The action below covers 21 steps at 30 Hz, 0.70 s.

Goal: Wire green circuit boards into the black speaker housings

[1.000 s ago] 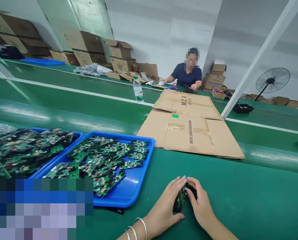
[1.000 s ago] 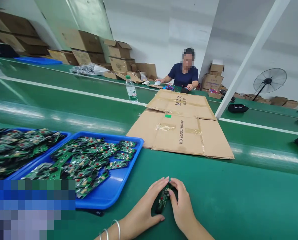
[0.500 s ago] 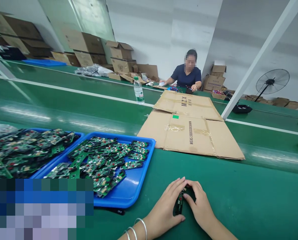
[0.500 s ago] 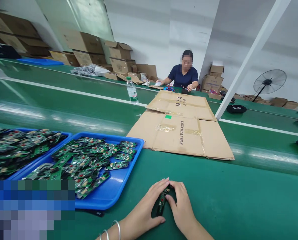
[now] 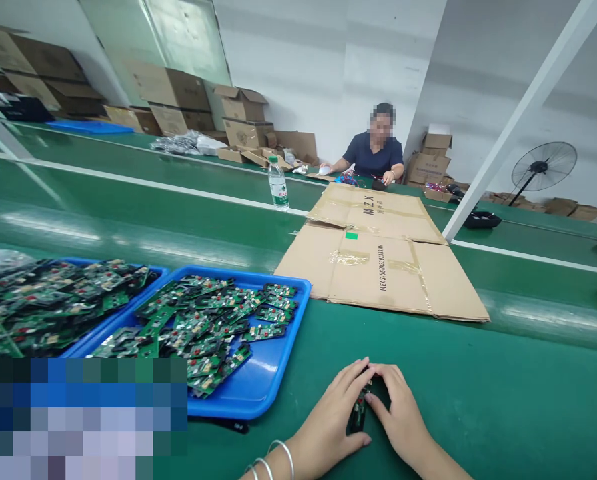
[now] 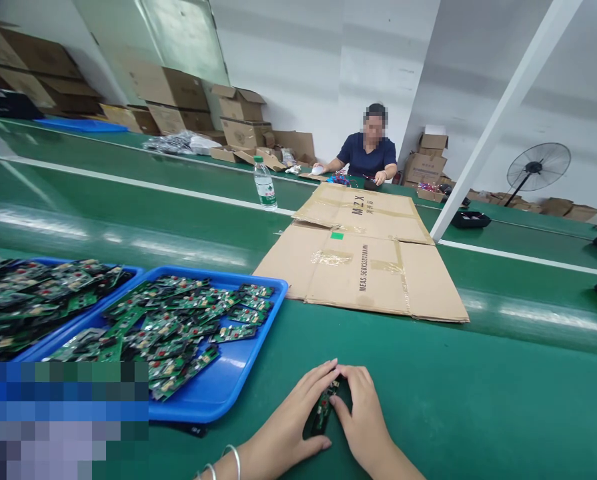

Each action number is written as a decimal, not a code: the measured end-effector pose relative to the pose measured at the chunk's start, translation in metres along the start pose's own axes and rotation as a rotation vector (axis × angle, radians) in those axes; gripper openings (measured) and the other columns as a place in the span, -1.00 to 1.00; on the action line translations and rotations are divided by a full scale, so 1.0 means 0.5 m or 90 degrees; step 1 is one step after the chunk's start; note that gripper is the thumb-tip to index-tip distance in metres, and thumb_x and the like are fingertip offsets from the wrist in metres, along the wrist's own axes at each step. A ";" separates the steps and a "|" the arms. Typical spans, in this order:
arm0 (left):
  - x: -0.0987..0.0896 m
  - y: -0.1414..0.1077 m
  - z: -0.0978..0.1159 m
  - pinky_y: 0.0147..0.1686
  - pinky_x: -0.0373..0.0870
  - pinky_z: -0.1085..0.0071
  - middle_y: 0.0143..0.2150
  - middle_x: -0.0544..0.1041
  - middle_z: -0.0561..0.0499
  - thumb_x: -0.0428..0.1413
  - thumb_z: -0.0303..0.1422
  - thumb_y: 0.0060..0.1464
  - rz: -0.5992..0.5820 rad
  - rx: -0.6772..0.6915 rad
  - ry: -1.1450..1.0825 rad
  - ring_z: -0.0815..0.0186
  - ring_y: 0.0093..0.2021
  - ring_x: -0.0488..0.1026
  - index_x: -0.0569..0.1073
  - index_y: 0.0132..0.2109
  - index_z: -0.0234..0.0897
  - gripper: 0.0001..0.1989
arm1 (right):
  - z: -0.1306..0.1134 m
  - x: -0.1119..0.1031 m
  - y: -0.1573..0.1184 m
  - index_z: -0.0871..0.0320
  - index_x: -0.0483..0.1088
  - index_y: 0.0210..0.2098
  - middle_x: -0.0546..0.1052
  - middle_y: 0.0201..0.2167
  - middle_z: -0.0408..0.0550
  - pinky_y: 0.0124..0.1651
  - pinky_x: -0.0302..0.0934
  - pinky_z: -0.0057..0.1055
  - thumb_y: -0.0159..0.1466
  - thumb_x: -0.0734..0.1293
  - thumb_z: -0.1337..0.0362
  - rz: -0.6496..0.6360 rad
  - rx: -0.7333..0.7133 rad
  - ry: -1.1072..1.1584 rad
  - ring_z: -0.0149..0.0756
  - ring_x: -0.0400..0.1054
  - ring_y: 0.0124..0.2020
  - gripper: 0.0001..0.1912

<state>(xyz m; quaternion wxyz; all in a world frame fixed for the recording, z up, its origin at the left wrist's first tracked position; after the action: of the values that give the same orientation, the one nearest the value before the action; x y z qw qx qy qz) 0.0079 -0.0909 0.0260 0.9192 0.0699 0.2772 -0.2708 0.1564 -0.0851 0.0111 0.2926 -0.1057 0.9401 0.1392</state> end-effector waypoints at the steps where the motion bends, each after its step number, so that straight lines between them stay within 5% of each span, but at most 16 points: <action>1: 0.000 0.000 0.001 0.26 -0.06 0.04 0.35 0.04 -0.01 0.23 -0.58 -0.21 0.000 -0.002 0.001 0.13 0.32 -0.08 0.01 0.27 -0.04 -0.07 | 0.000 0.000 0.000 0.02 0.24 -0.01 0.40 -0.08 -0.07 0.02 0.22 -0.25 0.29 0.20 0.31 0.000 -0.001 0.002 -0.22 0.26 -0.02 -0.73; 21: 0.006 0.003 -0.007 0.25 -0.03 0.00 0.34 0.06 -0.04 0.23 -0.52 -0.20 0.015 0.003 0.026 0.09 0.32 -0.10 0.03 0.27 -0.09 -0.10 | -0.002 -0.001 -0.001 0.04 0.28 0.00 0.43 -0.09 -0.03 -0.01 0.29 -0.22 0.31 0.15 0.30 0.038 -0.020 -0.036 -0.20 0.31 -0.05 -0.72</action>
<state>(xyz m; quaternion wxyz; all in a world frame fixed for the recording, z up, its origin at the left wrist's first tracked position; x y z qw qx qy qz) 0.0089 -0.0901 0.0216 0.9164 0.0806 0.2944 -0.2590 0.1563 -0.0858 0.0123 0.3129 -0.0782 0.9320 0.1653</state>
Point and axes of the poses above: each hand's wrist, its own y-axis towards the middle knuckle, its own x-axis out of the palm, z = x × y, the point moved 3 cm from there along y, towards the middle knuckle
